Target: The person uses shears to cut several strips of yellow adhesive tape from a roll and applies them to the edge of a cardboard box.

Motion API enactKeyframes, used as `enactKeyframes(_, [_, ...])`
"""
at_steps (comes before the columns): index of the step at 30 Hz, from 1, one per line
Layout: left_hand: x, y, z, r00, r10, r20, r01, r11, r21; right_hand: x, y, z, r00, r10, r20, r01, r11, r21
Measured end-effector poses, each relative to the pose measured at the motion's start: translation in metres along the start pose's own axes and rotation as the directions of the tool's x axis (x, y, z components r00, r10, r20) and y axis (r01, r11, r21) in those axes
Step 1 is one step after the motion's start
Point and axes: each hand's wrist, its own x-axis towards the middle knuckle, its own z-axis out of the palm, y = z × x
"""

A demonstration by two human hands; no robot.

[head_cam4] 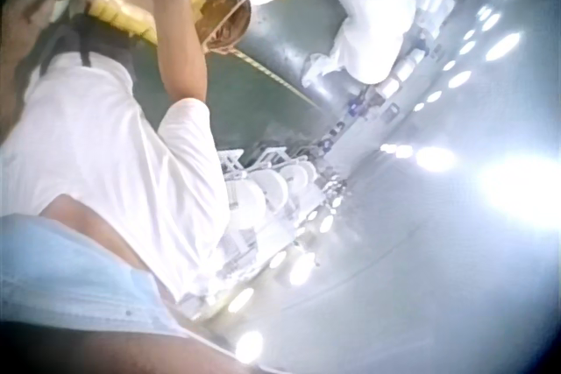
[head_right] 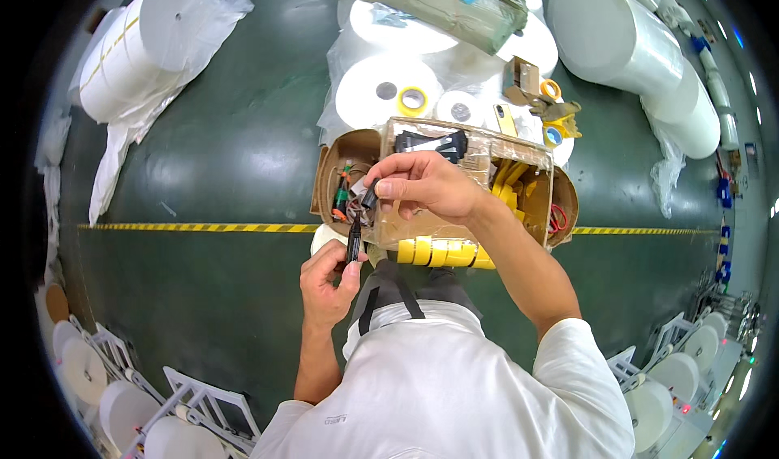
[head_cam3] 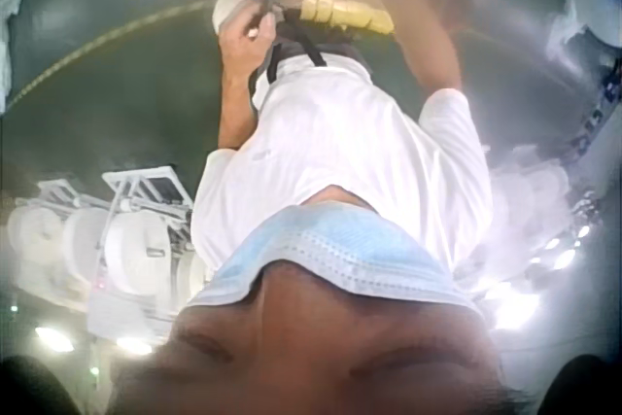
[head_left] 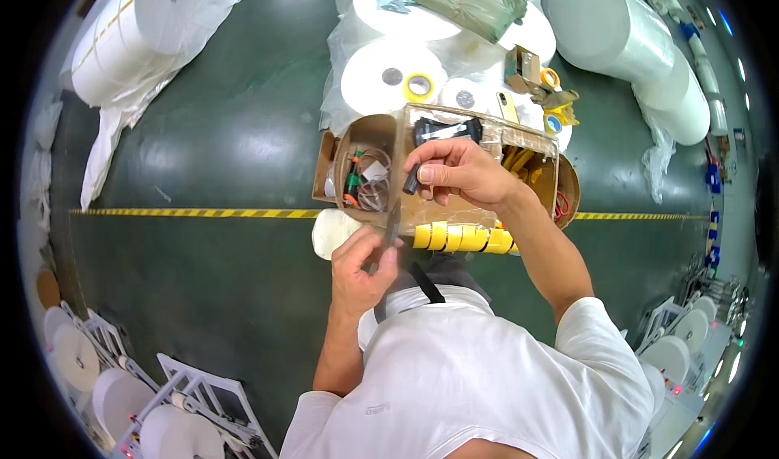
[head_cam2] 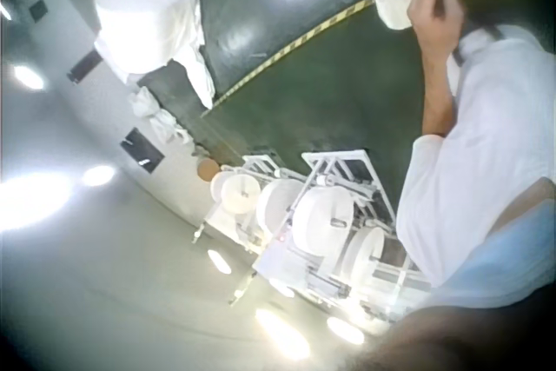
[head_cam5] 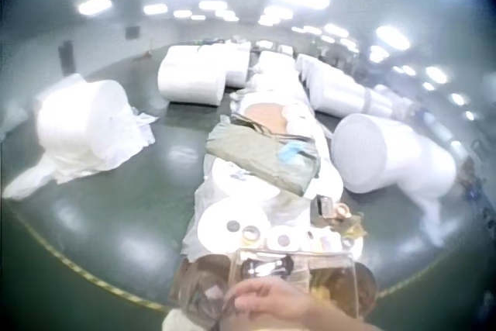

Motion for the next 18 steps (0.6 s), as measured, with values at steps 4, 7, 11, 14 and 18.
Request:
enactKeyframes(4, [0.009,0.010,0.039,0.997,0.028,0.070,-0.033,0.998,0.060,-0.047,-0.011,-0.022,0.996,-0.077,-0.043,0.074,0.995,-0.074])
enactKeyframes(7, [0.013,0.021,0.071,0.993,0.057,0.107,-0.067,0.993,0.099,-0.084,-0.021,-0.042,0.985,-0.128,-0.120,0.110,0.983,-0.149])
enactKeyframes(11, [0.018,0.037,0.115,0.980,0.050,0.192,-0.077,0.988,0.133,-0.133,-0.028,-0.073,0.978,-0.151,-0.142,0.107,0.955,-0.277])
enactKeyframes(14, [0.023,0.048,0.151,0.962,0.062,0.266,-0.105,0.983,0.151,-0.166,-0.019,-0.100,0.956,-0.282,-0.075,0.223,0.871,-0.437])
enactKeyframes(18, [0.026,0.066,0.199,0.913,0.043,0.406,-0.140,0.967,0.212,-0.228,-0.023,-0.133,0.973,-0.211,-0.091,0.136,0.850,-0.509])
